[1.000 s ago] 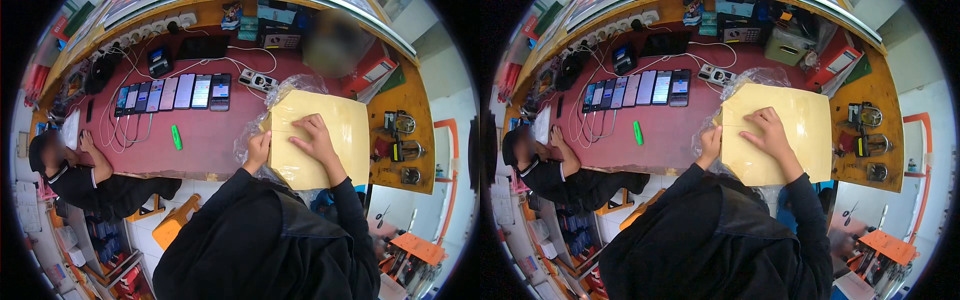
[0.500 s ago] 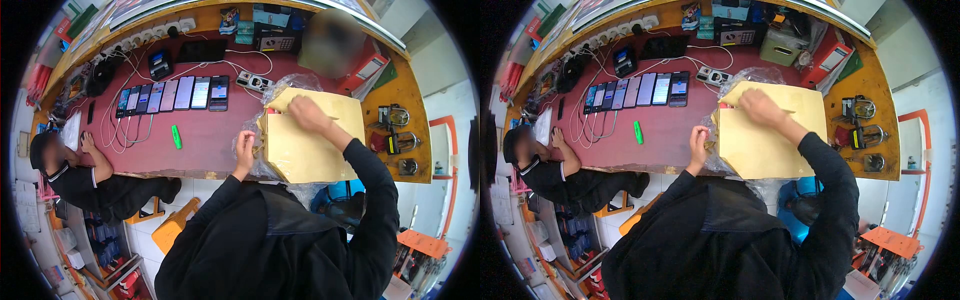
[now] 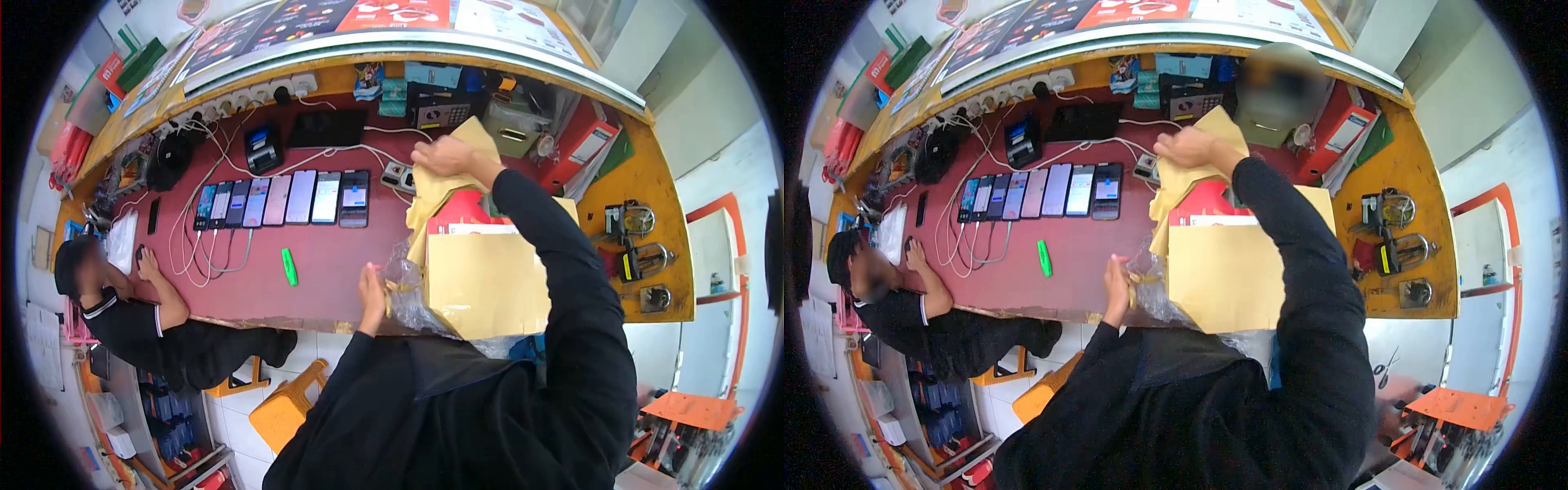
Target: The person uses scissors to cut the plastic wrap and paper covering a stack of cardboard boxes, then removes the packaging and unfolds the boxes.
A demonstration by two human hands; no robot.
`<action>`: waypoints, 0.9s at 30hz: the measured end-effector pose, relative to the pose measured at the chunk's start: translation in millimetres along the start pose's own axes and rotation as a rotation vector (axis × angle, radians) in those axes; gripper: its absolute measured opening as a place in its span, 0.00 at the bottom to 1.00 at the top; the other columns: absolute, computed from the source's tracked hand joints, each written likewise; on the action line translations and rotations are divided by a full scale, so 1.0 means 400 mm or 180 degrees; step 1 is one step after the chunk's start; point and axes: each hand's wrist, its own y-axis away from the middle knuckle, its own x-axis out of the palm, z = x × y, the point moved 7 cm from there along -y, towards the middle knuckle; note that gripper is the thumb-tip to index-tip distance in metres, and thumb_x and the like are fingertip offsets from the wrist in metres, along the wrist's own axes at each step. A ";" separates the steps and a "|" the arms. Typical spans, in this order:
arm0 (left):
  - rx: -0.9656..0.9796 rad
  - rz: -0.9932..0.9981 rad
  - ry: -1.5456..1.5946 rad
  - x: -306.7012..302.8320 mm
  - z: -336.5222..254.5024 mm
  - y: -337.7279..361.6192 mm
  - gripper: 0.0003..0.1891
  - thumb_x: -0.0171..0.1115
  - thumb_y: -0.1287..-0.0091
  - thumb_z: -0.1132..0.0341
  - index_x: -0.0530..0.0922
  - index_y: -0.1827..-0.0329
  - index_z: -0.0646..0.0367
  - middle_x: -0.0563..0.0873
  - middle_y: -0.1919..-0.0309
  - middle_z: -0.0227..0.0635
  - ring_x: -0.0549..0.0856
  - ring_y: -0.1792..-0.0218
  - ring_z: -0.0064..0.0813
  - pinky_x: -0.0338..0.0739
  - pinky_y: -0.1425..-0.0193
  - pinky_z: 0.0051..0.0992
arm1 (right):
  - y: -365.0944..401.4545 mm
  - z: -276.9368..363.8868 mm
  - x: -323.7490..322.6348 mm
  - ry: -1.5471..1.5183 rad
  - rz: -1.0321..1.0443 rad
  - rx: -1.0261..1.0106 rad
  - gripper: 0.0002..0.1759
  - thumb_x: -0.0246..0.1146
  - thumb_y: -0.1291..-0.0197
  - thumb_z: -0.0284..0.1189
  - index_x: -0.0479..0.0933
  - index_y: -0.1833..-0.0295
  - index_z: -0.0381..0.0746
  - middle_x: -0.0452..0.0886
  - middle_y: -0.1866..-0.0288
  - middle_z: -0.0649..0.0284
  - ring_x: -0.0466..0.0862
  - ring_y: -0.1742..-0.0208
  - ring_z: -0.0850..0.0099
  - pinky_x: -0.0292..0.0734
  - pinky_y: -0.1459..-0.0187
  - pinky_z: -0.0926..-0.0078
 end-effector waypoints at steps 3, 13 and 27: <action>0.0054 -0.0153 0.0073 -0.034 -0.082 -0.023 0.14 0.54 0.28 0.58 0.77 0.59 0.63 0.81 0.69 0.34 0.77 0.63 0.25 0.71 0.58 0.26 | -0.076 0.015 0.046 -0.0370 0.0213 -0.0329 0.08 0.49 0.36 0.33 0.67 0.62 0.39 0.72 0.67 0.57 0.82 0.75 0.61 0.77 0.77 0.62; -0.0382 0.1426 0.0902 0.300 -0.071 -0.304 0.23 0.73 0.42 0.63 0.77 0.47 0.63 0.83 0.53 0.33 0.80 0.53 0.22 0.75 0.48 0.24 | -0.315 0.234 -0.026 -0.1338 -0.0789 -0.1195 0.08 0.50 0.36 0.33 0.66 0.61 0.39 0.73 0.64 0.56 0.81 0.74 0.57 0.75 0.75 0.56; -0.0153 0.1671 -0.0136 0.429 -0.124 -0.277 0.15 0.72 0.45 0.64 0.83 0.58 0.63 0.88 0.64 0.38 0.87 0.62 0.28 0.78 0.57 0.27 | 0.127 -0.057 0.062 -0.4598 0.0782 0.0767 0.15 0.65 0.39 0.39 0.80 0.59 0.37 0.83 0.62 0.63 0.81 0.60 0.71 0.75 0.55 0.72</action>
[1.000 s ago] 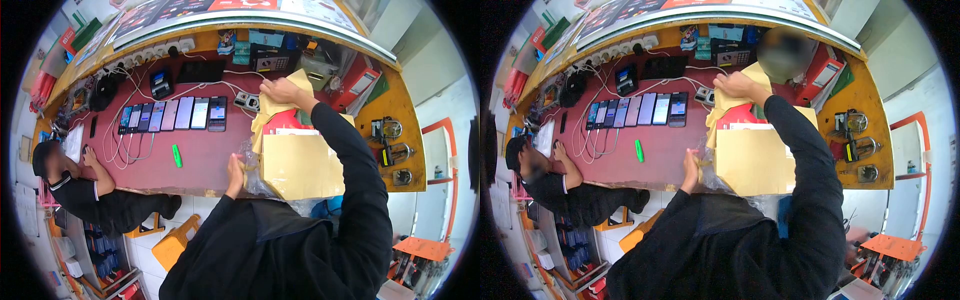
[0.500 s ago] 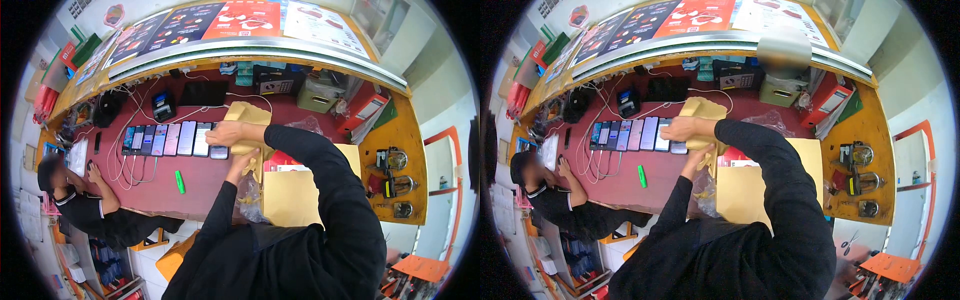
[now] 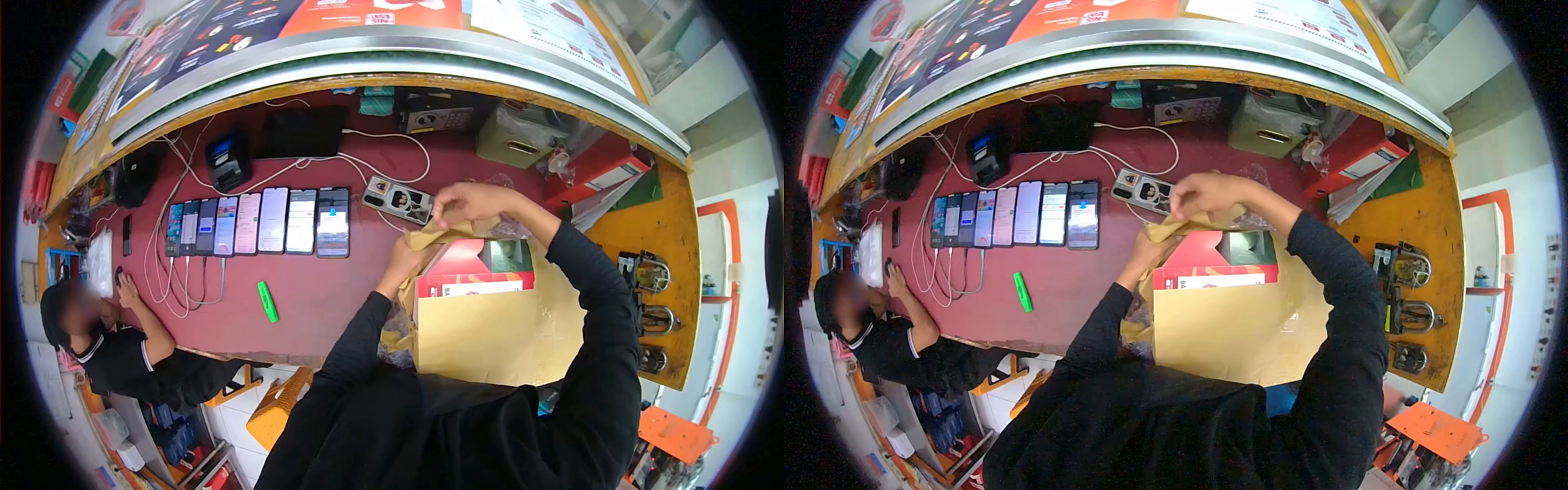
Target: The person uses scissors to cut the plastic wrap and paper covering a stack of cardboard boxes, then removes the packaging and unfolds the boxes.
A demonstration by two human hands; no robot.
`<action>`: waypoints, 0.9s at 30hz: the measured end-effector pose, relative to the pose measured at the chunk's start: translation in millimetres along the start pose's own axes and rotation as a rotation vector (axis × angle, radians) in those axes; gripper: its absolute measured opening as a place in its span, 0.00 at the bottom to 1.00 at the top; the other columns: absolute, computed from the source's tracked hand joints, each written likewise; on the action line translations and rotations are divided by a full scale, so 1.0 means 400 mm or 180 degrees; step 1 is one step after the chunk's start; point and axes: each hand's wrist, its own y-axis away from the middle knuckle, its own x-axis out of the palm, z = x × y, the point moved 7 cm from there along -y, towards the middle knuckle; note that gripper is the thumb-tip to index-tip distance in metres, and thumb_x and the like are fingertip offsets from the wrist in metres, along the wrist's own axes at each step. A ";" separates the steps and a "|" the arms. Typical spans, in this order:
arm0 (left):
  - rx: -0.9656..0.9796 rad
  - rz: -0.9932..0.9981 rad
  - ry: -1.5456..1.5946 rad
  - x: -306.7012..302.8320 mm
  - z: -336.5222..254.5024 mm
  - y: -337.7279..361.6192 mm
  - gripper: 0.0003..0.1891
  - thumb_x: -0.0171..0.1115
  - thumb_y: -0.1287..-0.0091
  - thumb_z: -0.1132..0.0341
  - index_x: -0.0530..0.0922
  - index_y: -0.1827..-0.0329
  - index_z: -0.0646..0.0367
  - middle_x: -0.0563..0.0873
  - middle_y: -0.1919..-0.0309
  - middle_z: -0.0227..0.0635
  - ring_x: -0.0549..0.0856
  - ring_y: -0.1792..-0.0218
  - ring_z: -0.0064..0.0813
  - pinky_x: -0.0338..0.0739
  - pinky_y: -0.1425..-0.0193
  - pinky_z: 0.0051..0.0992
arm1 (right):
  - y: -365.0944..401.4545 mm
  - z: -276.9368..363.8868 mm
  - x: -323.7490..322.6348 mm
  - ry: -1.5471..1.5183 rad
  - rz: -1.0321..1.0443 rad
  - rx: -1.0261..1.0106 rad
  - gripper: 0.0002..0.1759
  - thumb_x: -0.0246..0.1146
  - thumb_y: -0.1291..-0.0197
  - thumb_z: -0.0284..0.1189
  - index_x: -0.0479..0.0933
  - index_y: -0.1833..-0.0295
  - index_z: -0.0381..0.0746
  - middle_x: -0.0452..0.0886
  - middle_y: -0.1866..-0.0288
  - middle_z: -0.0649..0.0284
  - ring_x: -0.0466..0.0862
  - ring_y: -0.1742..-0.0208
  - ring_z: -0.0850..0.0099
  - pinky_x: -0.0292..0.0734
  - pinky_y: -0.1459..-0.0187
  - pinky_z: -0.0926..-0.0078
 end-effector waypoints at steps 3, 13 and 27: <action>0.0397 -0.0348 -0.0319 -0.024 0.122 -0.034 0.15 0.73 0.48 0.67 0.83 0.59 0.63 0.89 0.65 0.40 0.88 0.63 0.33 0.79 0.59 0.29 | 0.075 -0.121 0.056 -0.0305 0.0864 0.1262 0.14 0.64 0.36 0.34 0.79 0.50 0.37 0.83 0.57 0.68 0.79 0.55 0.79 0.74 0.52 0.77; 0.0970 -0.0311 -0.1910 -0.057 0.205 -0.035 0.19 0.69 0.47 0.56 0.81 0.56 0.57 0.85 0.69 0.50 0.85 0.66 0.53 0.79 0.63 0.46 | 0.129 -0.128 0.079 -0.0424 0.0509 0.0980 0.19 0.53 0.30 0.28 0.72 0.36 0.35 0.78 0.39 0.61 0.75 0.39 0.72 0.68 0.37 0.76; 0.0263 0.0423 -0.0094 0.043 -0.038 -0.050 0.25 0.58 0.33 0.49 0.81 0.54 0.67 0.86 0.61 0.45 0.85 0.59 0.34 0.76 0.54 0.30 | 0.465 0.118 0.093 0.0302 -0.2735 0.1049 0.14 0.62 0.39 0.25 0.79 0.49 0.34 0.83 0.54 0.56 0.83 0.54 0.66 0.76 0.52 0.71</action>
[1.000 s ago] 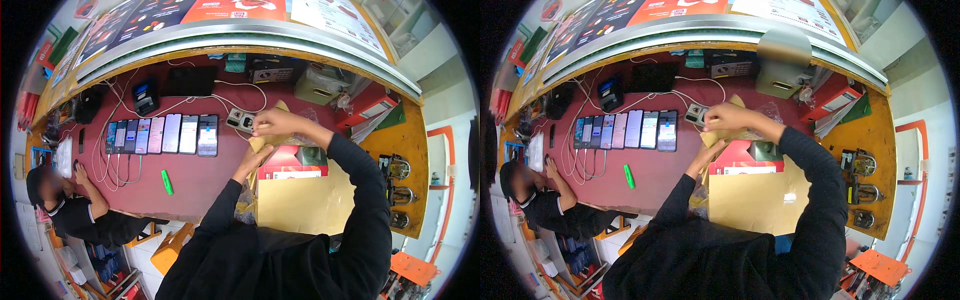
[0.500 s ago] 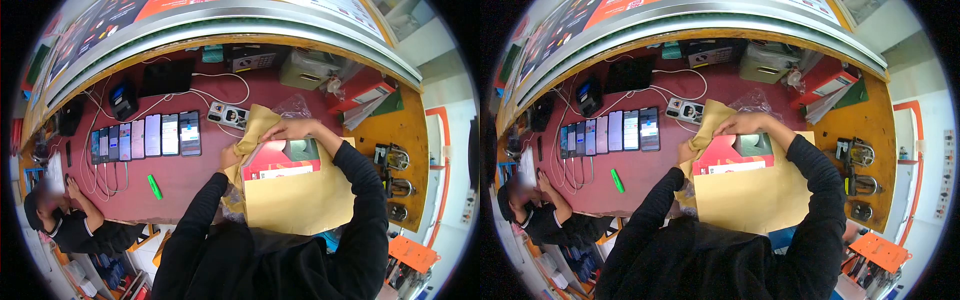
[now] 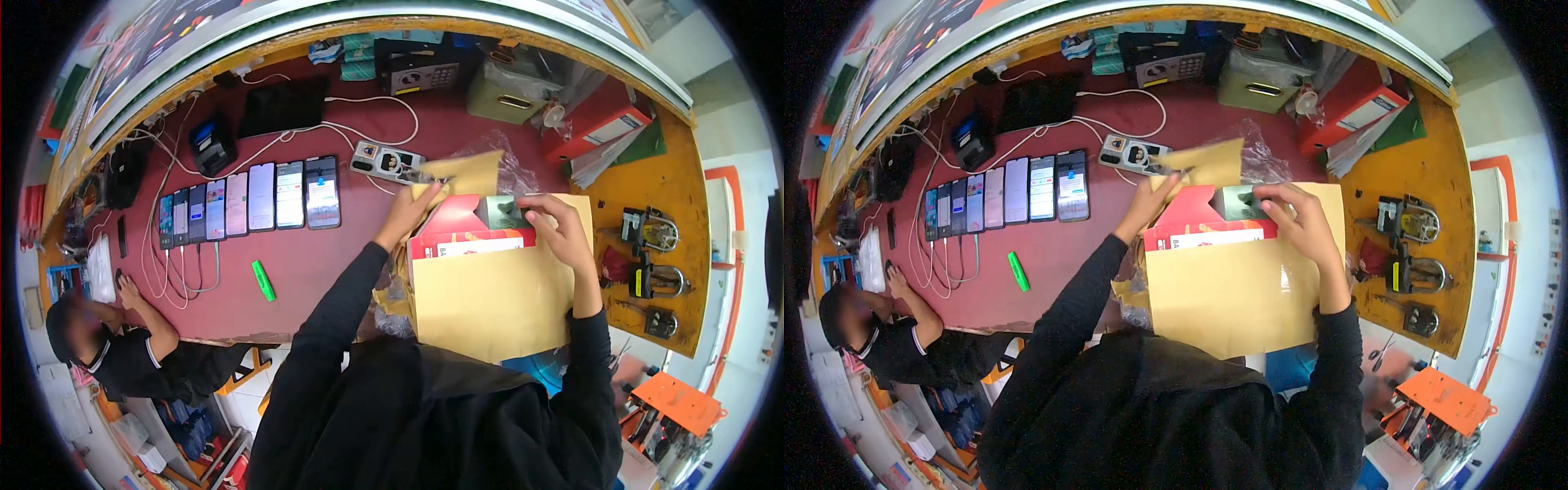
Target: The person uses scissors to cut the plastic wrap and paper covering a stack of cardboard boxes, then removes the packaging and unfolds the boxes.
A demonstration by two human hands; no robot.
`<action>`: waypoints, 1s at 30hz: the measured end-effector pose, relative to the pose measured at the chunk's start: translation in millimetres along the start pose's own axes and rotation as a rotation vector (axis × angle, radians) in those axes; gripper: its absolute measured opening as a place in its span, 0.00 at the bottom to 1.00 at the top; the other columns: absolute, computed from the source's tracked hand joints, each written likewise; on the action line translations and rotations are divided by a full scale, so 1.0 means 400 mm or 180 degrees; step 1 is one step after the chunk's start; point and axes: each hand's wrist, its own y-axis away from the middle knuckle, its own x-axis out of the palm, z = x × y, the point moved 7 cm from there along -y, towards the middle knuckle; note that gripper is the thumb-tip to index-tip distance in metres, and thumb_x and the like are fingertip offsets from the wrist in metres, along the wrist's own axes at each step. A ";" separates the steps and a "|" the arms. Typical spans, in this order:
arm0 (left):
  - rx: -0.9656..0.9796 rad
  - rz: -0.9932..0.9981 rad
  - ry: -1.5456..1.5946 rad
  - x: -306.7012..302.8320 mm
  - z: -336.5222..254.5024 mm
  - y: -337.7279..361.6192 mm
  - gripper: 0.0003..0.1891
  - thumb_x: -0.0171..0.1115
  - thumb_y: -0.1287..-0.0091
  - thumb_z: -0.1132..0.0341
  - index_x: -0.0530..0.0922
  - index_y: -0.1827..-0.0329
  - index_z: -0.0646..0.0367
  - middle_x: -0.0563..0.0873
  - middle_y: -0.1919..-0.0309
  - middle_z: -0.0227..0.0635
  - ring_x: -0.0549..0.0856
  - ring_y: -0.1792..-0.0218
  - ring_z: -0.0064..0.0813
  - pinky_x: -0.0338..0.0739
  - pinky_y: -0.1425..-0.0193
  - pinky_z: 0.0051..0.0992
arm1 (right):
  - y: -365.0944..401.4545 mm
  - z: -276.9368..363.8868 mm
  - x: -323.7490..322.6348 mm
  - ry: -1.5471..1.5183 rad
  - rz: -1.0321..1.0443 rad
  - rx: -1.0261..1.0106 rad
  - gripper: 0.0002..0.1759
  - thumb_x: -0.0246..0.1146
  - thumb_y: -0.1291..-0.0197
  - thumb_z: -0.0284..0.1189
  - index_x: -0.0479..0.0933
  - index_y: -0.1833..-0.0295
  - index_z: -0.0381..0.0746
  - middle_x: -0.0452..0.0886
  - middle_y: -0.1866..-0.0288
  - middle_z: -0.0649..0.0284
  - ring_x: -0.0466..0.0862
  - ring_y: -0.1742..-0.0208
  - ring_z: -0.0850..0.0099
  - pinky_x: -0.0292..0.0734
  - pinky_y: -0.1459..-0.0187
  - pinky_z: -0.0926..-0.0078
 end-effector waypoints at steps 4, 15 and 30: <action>-0.0152 -0.0173 -0.1272 0.048 0.070 -0.077 0.24 0.60 0.34 0.48 0.83 0.64 0.66 0.86 0.76 0.43 0.84 0.76 0.36 0.75 0.69 0.34 | 0.076 0.025 -0.011 0.0695 -0.0528 -0.0006 0.11 0.62 0.41 0.23 0.80 0.53 0.33 0.82 0.60 0.56 0.81 0.58 0.60 0.76 0.53 0.70; 0.0278 0.0601 -0.1345 -0.041 0.188 -0.122 0.24 0.54 0.31 0.54 0.68 0.42 0.66 0.81 0.63 0.53 0.81 0.54 0.49 0.73 0.51 0.44 | 0.191 0.028 0.092 0.2003 -0.1130 -0.0879 0.19 0.62 0.48 0.24 0.78 0.48 0.36 0.79 0.49 0.52 0.78 0.44 0.55 0.73 0.42 0.60; 0.1844 -0.0617 -0.3517 0.252 -0.349 0.380 0.33 0.65 0.44 0.48 0.70 0.43 0.65 0.73 0.45 0.46 0.70 0.42 0.46 0.64 0.40 0.46 | 0.155 0.024 0.078 0.1787 -0.0669 -0.1477 0.09 0.62 0.50 0.31 0.74 0.64 0.39 0.76 0.66 0.59 0.76 0.60 0.60 0.67 0.56 0.64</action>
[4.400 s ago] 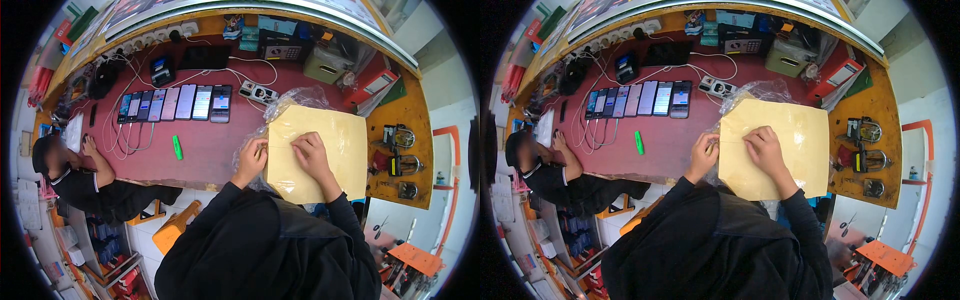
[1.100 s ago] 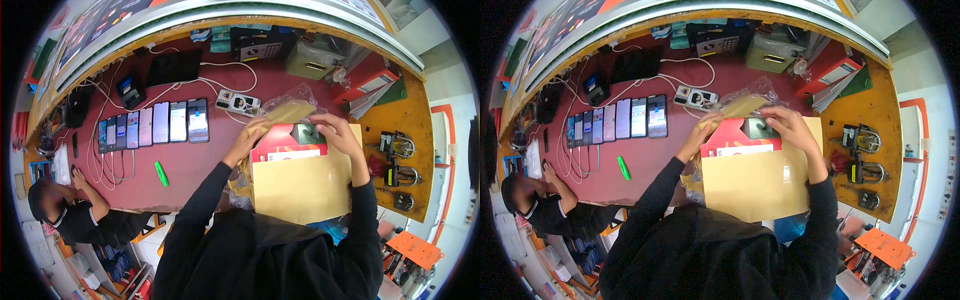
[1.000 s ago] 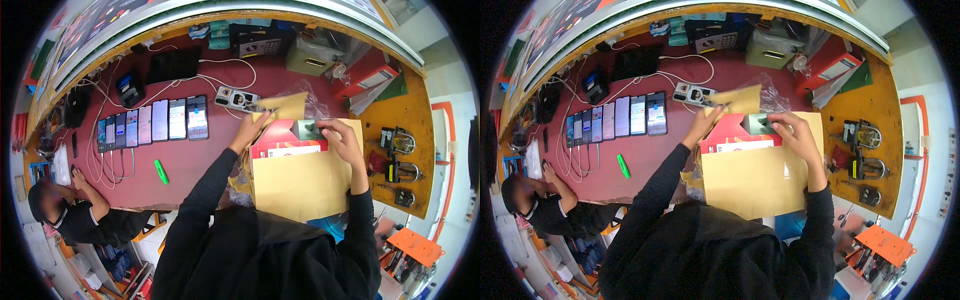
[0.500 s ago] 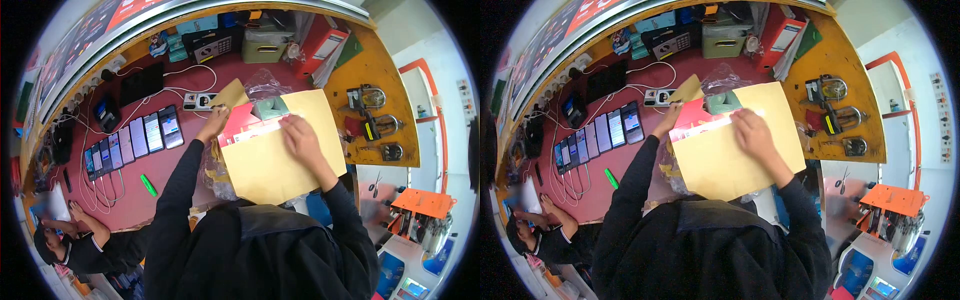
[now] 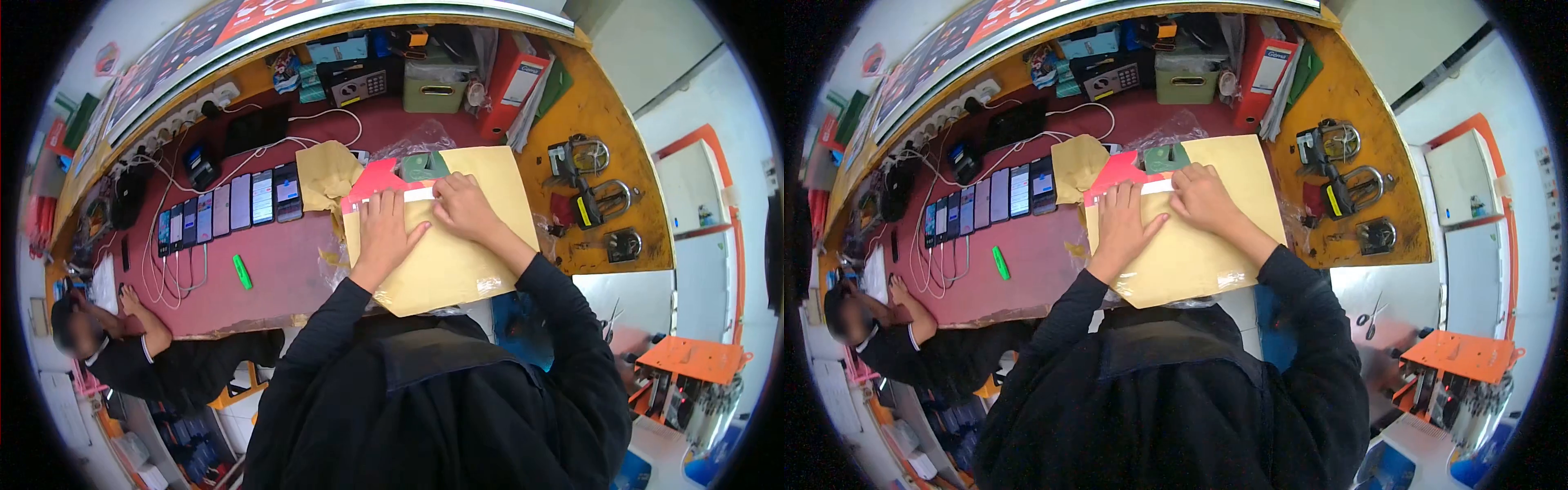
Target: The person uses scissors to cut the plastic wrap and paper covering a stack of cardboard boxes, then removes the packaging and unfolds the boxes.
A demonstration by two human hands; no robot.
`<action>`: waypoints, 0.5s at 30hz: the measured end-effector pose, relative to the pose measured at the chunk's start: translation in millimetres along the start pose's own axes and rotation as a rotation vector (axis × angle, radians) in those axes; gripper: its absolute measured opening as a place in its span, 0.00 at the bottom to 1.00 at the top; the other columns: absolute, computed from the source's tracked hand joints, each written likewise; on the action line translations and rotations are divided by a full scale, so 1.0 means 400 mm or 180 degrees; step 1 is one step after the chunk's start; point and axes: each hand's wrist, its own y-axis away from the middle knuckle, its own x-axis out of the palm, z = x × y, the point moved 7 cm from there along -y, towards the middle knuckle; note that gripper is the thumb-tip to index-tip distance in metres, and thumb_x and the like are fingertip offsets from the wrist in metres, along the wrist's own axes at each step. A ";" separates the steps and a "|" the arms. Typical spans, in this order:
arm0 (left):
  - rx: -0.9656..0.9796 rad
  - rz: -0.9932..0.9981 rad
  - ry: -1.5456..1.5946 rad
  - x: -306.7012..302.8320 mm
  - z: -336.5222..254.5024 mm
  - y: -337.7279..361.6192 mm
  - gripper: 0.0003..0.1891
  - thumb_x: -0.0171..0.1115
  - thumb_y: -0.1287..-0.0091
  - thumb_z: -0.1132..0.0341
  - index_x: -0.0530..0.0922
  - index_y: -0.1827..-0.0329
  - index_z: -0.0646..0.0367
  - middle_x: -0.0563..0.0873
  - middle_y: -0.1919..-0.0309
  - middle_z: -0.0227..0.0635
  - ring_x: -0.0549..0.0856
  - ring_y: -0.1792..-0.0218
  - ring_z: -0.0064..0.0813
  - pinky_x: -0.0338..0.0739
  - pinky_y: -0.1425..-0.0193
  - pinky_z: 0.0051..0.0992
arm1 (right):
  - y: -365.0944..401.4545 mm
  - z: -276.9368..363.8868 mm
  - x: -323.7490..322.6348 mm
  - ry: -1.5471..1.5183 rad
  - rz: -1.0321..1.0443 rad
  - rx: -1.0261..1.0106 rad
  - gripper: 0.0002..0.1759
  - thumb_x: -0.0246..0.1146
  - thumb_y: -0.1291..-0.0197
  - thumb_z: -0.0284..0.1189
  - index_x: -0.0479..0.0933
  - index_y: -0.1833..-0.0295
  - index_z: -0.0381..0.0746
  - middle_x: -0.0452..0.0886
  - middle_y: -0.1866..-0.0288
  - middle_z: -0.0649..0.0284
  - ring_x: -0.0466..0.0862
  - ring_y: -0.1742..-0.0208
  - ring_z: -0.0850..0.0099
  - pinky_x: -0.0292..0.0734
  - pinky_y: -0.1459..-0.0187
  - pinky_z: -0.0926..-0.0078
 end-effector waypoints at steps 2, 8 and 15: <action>-0.0199 0.0126 -0.0173 -0.006 -0.011 0.004 0.32 0.66 0.44 0.47 0.72 0.46 0.64 0.74 0.47 0.45 0.71 0.45 0.45 0.65 0.43 0.45 | 0.003 0.005 0.003 0.0028 -0.0005 -0.0017 0.10 0.63 0.48 0.34 0.75 0.64 0.40 0.77 0.66 0.60 0.75 0.61 0.61 0.66 0.55 0.65; 0.0184 0.0289 -0.0284 0.038 -0.068 0.034 0.21 0.67 0.45 0.53 0.75 0.57 0.59 0.80 0.60 0.41 0.77 0.56 0.40 0.71 0.51 0.39 | 0.034 0.031 0.002 -0.0067 0.0286 -0.0831 0.26 0.63 0.49 0.56 0.82 0.73 0.42 0.80 0.74 0.62 0.79 0.63 0.64 0.69 0.61 0.65; -0.0325 0.0630 0.0348 0.043 -0.110 0.076 0.16 0.65 0.44 0.56 0.76 0.59 0.56 0.83 0.73 0.39 0.84 0.69 0.40 0.75 0.67 0.36 | 0.052 0.037 0.009 -0.0472 0.0793 -0.1084 0.25 0.63 0.51 0.58 0.84 0.74 0.46 0.82 0.78 0.61 0.82 0.75 0.60 0.76 0.71 0.65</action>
